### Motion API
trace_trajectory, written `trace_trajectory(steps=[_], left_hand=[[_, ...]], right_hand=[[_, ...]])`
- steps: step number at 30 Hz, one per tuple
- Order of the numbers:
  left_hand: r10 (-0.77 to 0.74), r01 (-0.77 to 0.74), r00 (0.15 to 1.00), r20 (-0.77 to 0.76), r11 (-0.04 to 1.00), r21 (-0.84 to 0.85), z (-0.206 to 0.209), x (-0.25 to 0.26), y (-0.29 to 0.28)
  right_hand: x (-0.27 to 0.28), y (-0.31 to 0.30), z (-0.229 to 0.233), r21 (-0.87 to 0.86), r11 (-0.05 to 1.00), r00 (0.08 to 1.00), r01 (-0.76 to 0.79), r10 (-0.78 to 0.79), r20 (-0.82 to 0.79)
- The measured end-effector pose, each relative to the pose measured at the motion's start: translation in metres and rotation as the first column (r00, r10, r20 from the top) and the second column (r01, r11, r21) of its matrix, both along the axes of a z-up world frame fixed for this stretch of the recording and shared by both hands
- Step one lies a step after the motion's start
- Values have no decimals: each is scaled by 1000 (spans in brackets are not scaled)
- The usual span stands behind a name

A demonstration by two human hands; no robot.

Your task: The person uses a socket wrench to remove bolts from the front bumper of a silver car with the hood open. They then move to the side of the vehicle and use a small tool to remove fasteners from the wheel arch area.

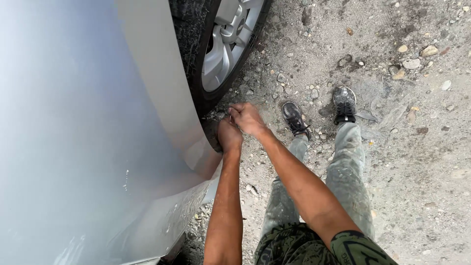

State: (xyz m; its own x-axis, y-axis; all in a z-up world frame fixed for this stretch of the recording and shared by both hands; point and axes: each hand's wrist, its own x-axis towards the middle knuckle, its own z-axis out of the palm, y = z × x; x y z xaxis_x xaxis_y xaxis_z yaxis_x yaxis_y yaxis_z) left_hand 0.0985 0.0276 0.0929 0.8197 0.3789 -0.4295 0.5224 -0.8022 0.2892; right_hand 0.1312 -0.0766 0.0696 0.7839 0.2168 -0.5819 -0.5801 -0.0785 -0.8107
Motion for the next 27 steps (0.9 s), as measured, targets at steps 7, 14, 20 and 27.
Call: trace_trajectory(steps=[7,14,20,27], left_hand=[[-118,156,977,-176,963,220,-8,4,9],[-138,162,980,-142,971,178,19,18,-6],[-22,39,990,-137,991,127,32,22,-12],[-51,85,985,-166,976,202,31,20,-14]], right_hand=[[-7,3,-39,398,911,994,105,-82,-75],[13,-7,10,-4,1000,993,0,-1,-114],[21,-17,46,-6,996,996,89,-89,-24],[-1,5,-12,243,958,986,150,-128,-106]])
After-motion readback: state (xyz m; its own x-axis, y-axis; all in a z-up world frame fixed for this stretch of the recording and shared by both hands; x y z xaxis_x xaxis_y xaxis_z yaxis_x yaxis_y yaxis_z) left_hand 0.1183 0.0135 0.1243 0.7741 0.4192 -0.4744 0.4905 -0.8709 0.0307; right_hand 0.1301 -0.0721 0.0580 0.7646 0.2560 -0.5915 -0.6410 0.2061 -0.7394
